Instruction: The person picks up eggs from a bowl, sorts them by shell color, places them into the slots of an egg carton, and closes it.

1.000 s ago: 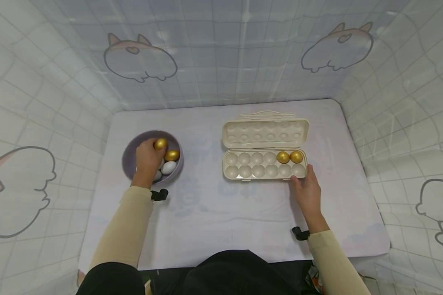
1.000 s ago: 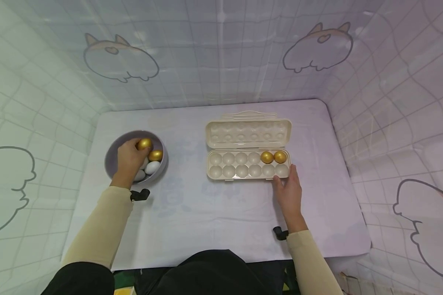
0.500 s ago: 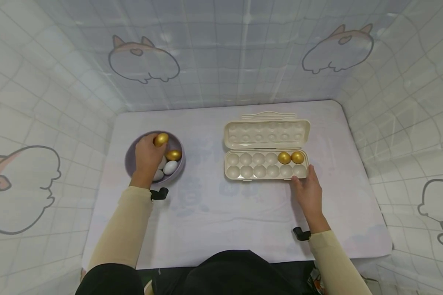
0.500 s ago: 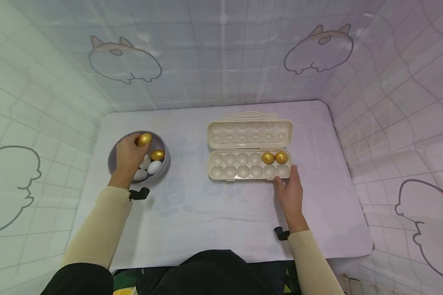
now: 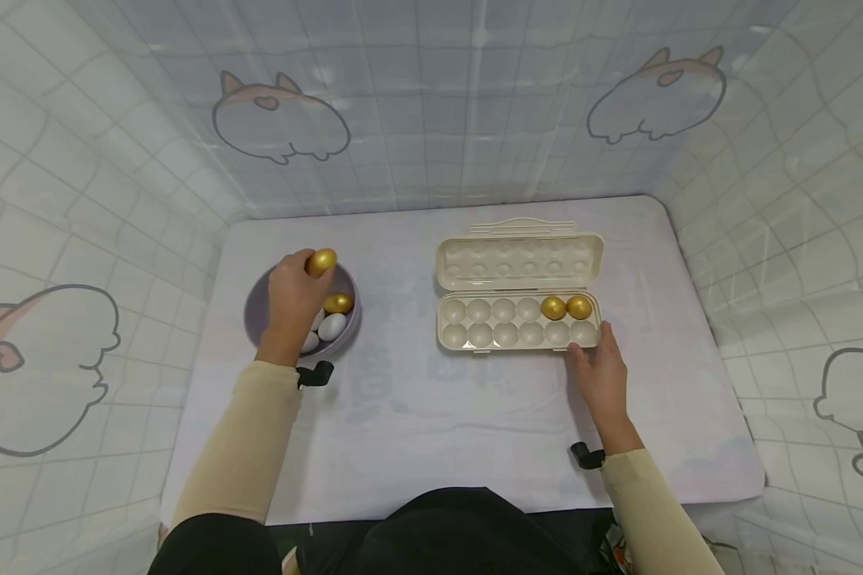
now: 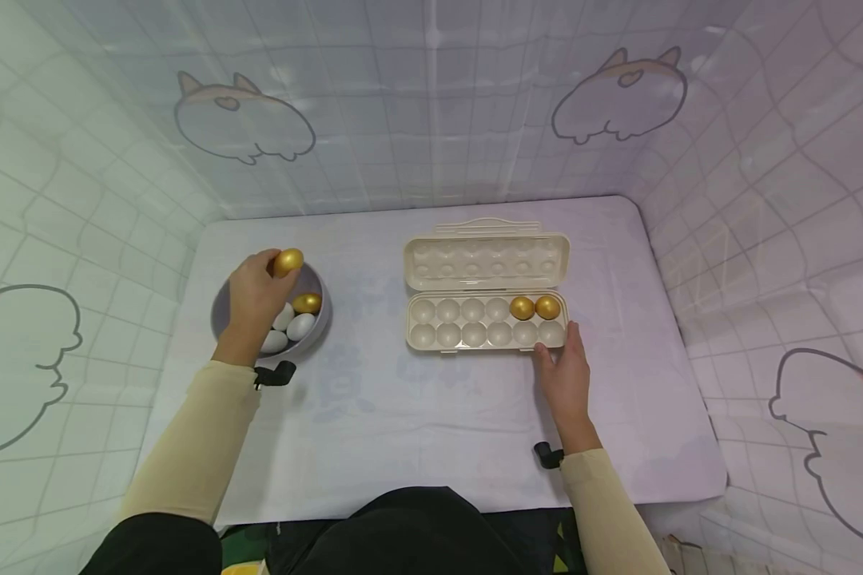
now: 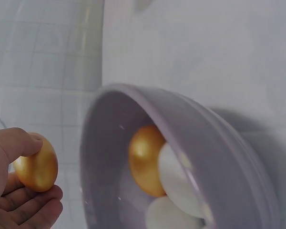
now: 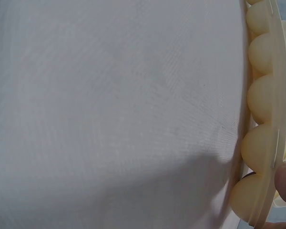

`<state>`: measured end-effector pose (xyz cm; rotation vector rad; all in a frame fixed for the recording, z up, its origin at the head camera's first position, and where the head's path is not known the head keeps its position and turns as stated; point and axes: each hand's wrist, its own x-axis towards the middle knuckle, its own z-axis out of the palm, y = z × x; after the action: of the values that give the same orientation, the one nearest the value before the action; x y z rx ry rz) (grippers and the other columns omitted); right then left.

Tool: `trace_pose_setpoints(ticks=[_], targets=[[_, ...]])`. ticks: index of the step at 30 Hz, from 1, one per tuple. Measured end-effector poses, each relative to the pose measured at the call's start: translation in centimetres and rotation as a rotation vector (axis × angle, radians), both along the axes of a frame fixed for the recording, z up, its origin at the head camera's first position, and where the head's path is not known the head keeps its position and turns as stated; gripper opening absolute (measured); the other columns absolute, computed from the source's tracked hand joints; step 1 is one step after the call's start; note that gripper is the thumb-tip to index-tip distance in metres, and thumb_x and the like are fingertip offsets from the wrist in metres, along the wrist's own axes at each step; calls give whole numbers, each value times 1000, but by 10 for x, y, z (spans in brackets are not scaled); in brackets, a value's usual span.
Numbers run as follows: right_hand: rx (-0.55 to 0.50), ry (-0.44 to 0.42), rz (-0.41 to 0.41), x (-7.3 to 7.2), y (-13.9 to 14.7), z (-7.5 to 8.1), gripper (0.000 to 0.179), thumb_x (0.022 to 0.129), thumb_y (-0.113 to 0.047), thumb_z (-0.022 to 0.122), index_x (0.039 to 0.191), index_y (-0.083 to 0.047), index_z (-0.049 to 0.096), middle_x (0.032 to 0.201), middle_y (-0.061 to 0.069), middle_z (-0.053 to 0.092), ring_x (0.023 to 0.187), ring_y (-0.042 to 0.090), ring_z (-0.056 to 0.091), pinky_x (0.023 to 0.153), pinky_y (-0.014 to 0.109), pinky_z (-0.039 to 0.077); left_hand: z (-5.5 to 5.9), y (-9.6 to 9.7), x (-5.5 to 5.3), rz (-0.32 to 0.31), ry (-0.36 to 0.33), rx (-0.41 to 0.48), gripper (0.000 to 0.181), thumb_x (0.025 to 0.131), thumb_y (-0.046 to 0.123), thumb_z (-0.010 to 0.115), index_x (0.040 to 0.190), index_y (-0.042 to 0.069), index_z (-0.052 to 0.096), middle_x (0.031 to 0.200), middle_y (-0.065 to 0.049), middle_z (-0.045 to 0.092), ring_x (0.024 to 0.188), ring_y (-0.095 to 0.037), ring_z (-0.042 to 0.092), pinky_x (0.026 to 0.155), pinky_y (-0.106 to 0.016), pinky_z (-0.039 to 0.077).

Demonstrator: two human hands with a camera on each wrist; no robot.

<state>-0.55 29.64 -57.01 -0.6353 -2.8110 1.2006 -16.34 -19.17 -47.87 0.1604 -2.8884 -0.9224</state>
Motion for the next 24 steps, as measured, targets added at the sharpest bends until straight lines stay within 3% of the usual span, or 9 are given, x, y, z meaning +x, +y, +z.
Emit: trace_pose_setpoints(ticks=[13, 24], targets=[[-14, 22, -6, -1, -1, -2, 84, 104, -24, 68, 166, 4, 20, 172, 28, 23, 161, 44, 26, 130, 57, 26, 17, 26, -3, -34, 18, 37, 48, 99, 23, 73, 139, -1, 64, 133, -26, 67, 121, -44, 64, 102, -56, 55], [-2, 16, -18, -1, -1, -5, 84, 104, -24, 69, 166, 3, 20, 173, 27, 23, 161, 43, 26, 130, 57, 27, 22, 51, -6, -90, 32, 49, 49, 97, 24, 75, 138, 0, 64, 131, -24, 68, 114, -39, 66, 97, -53, 56]])
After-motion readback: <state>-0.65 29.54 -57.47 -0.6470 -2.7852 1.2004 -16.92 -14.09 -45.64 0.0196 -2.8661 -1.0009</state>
